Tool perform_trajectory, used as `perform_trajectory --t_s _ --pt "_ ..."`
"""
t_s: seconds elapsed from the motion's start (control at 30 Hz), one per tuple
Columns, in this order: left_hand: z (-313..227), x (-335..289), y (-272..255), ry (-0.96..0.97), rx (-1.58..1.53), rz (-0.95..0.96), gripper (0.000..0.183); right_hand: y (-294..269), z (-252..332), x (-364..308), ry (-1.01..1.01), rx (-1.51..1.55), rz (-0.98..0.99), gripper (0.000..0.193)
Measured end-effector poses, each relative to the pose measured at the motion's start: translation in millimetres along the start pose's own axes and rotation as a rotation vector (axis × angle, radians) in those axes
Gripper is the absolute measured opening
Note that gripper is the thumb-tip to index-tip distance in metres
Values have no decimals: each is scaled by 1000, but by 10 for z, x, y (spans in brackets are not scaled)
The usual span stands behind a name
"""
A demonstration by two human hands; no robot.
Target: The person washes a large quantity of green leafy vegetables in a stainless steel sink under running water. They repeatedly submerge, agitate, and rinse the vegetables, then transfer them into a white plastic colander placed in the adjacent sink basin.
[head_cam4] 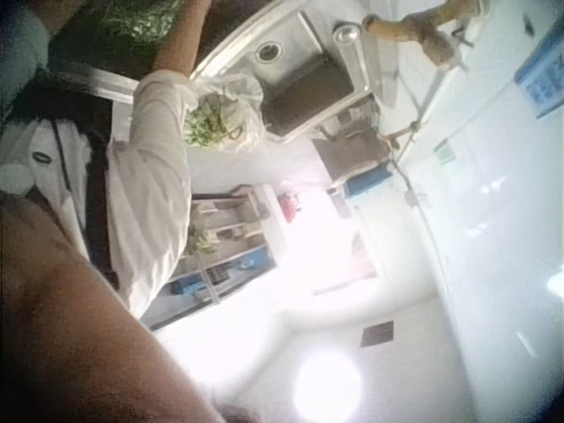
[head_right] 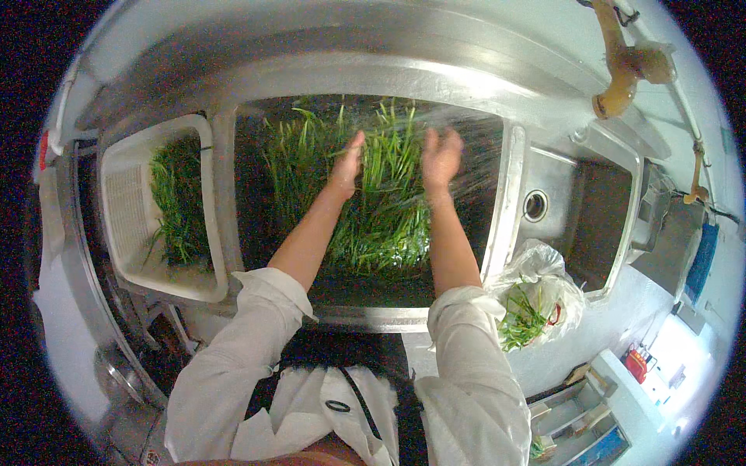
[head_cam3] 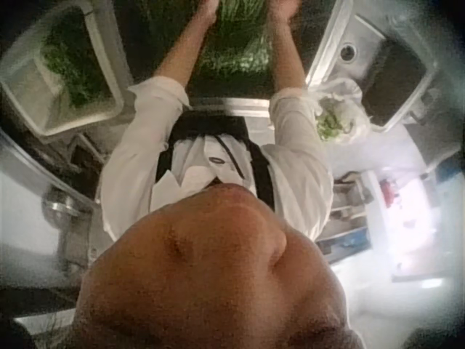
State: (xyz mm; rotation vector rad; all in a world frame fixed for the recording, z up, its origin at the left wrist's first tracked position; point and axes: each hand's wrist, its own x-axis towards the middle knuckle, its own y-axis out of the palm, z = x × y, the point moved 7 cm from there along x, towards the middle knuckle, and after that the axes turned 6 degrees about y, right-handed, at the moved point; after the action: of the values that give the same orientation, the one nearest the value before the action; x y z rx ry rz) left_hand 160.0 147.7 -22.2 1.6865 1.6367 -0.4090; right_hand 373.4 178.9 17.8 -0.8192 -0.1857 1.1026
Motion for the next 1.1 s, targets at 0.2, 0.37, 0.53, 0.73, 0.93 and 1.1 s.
perform_trajectory --t_s 0.2,0.37,0.53,0.73,0.93,1.1 --pt "276 -214 273 -86 297 76 113 216 -733 -782 376 1 471 92" --pt "1120 119 123 -280 129 130 108 664 -666 -1149 482 86 774 108" --pt "529 -472 356 -48 -68 75 78 313 -423 -1306 337 338 602 80" --pt "-570 -1535 450 338 -224 119 54 -369 901 -1771 -158 405 518 60" --pt "-1387 -2138 474 602 -201 215 52 -846 1792 -2080 -340 423 390 60" --pt "-2236 -2587 325 870 -80 253 53 -1029 2648 -2291 -522 444 298 60"
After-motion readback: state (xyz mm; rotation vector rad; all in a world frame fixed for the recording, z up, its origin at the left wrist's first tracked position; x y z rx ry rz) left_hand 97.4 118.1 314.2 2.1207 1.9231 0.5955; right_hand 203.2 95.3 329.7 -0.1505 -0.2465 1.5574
